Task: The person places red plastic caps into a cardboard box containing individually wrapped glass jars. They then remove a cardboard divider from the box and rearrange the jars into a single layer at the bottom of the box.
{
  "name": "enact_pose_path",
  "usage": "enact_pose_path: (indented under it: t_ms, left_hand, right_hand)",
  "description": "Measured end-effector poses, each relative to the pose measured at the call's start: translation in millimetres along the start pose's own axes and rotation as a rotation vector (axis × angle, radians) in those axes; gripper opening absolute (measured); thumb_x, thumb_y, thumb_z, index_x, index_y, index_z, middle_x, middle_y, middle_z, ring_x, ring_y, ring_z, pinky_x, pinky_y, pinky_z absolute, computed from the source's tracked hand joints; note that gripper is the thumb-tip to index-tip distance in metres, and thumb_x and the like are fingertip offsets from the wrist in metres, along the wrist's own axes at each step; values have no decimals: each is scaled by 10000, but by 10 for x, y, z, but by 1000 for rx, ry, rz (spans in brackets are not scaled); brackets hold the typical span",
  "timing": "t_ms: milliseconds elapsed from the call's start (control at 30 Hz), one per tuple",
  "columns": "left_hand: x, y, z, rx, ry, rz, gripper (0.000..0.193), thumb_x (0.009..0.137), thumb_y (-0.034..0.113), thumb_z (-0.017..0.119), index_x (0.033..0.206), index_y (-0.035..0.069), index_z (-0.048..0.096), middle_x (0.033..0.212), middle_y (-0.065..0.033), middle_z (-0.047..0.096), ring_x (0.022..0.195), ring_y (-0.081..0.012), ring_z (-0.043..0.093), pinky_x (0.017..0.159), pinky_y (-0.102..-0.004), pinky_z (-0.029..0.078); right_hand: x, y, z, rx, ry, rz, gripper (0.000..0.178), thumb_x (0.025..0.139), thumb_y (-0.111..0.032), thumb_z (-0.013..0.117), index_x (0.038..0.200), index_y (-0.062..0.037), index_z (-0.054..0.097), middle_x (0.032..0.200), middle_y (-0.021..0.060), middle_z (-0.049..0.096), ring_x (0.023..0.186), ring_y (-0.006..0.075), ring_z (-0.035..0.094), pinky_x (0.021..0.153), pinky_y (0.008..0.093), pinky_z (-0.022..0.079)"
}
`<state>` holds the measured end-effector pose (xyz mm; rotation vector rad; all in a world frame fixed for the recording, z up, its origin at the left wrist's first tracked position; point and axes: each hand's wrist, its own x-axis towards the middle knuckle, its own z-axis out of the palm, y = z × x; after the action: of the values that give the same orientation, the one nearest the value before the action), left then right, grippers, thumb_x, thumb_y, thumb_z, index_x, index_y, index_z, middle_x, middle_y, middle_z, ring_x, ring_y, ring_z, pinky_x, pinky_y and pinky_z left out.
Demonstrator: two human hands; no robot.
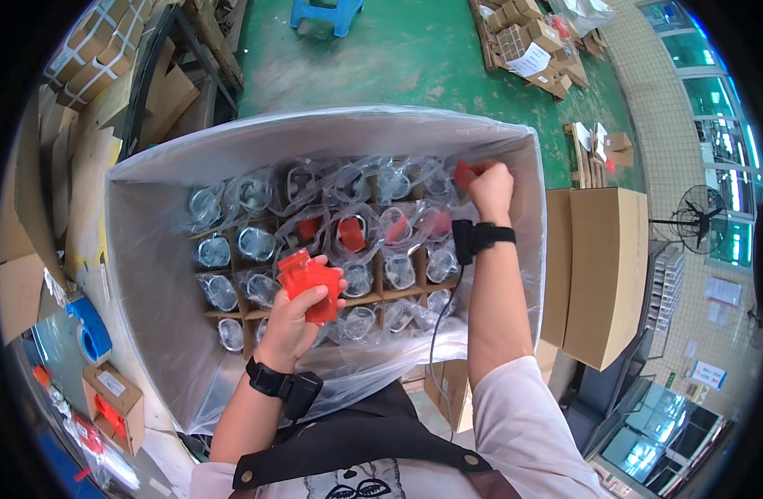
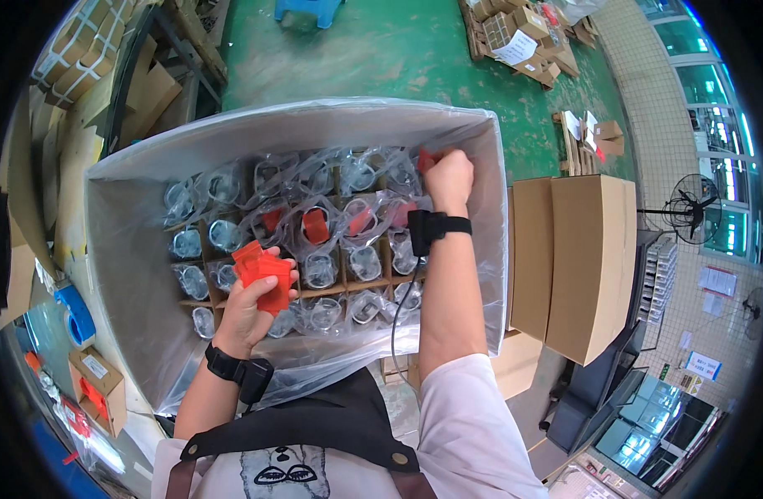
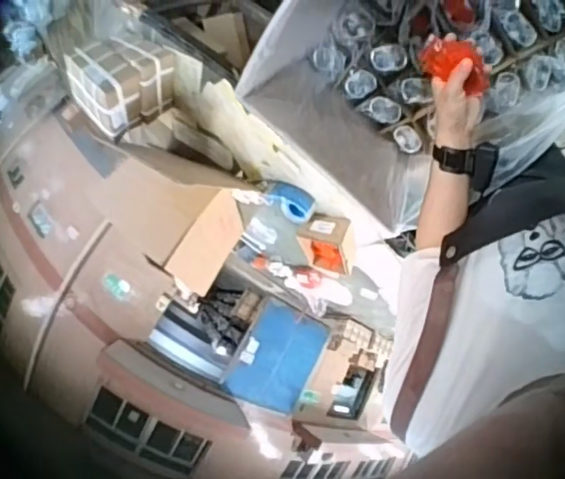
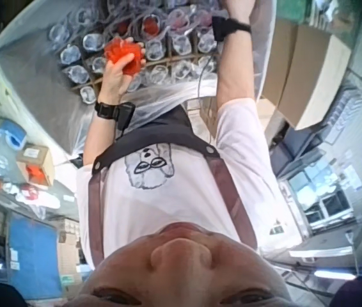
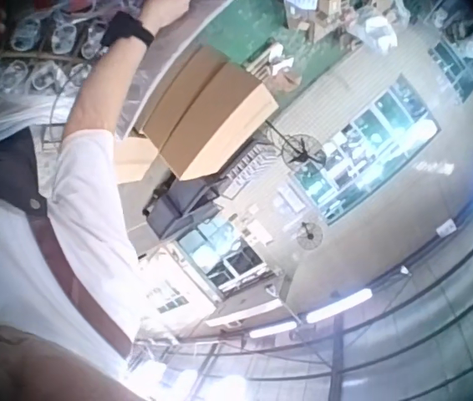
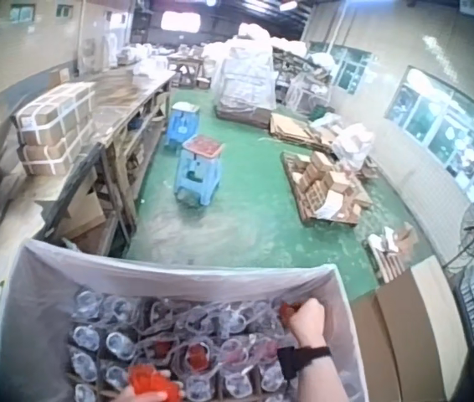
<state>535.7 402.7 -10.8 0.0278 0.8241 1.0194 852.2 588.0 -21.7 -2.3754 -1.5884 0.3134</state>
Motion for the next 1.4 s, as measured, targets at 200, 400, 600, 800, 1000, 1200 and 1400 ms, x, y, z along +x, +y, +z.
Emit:
enact_pose_path:
  t_ms: [200,400,600,800,1000,1200,1400]
  left_hand:
    - [104,-27,234,-14,-71,-70,533,852,-2,601,1345,39,403,1199,-169,577,1077,-282,605,870,-420,535]
    - [322,-244,356,94,-24,3,556,840,8,694,1324,51,423,1152,-104,607,1056,-210,617,916,-378,511]
    - [432,-321,428,73,26,73,513,824,11,725,1266,46,466,1079,-91,626,943,-181,639,765,-310,553]
    - [428,-175,338,46,127,115,458,869,50,691,1270,67,470,1054,-75,628,915,-161,627,713,-288,536]
    - [351,-68,213,-46,93,55,411,934,92,589,1316,42,446,1167,-142,603,1040,-234,609,815,-357,534]
    - [299,55,205,-99,-58,4,386,928,56,554,1302,24,464,1215,-156,588,1105,-275,596,886,-413,529]
    - [305,55,167,61,-16,42,429,888,32,644,1277,49,466,1173,-106,599,1057,-227,622,900,-399,543]
  right_hand:
    - [-21,96,285,338,-225,41,277,799,-208,671,933,32,708,833,205,706,801,327,701,753,390,543]
    - [-464,-303,-235,404,-154,-57,258,858,-213,684,938,31,671,763,137,696,691,192,670,643,325,520]
    - [-1327,-401,-271,854,-958,-87,247,793,-64,758,993,9,634,825,8,656,675,51,573,584,211,462]
    - [-461,-407,-54,417,-11,-120,203,830,-196,665,860,1,703,700,168,670,657,305,674,618,412,497]
    - [-135,-433,546,-243,-577,-102,253,855,-186,615,1026,-17,693,1035,208,680,1014,347,653,858,446,520]
    - [-130,-606,574,-262,-506,-134,268,844,-180,631,1064,-36,680,1101,203,665,1048,353,639,871,422,526]
    - [-577,-641,274,98,-150,-324,270,776,-131,678,1018,-16,651,909,207,674,907,396,638,782,455,507]
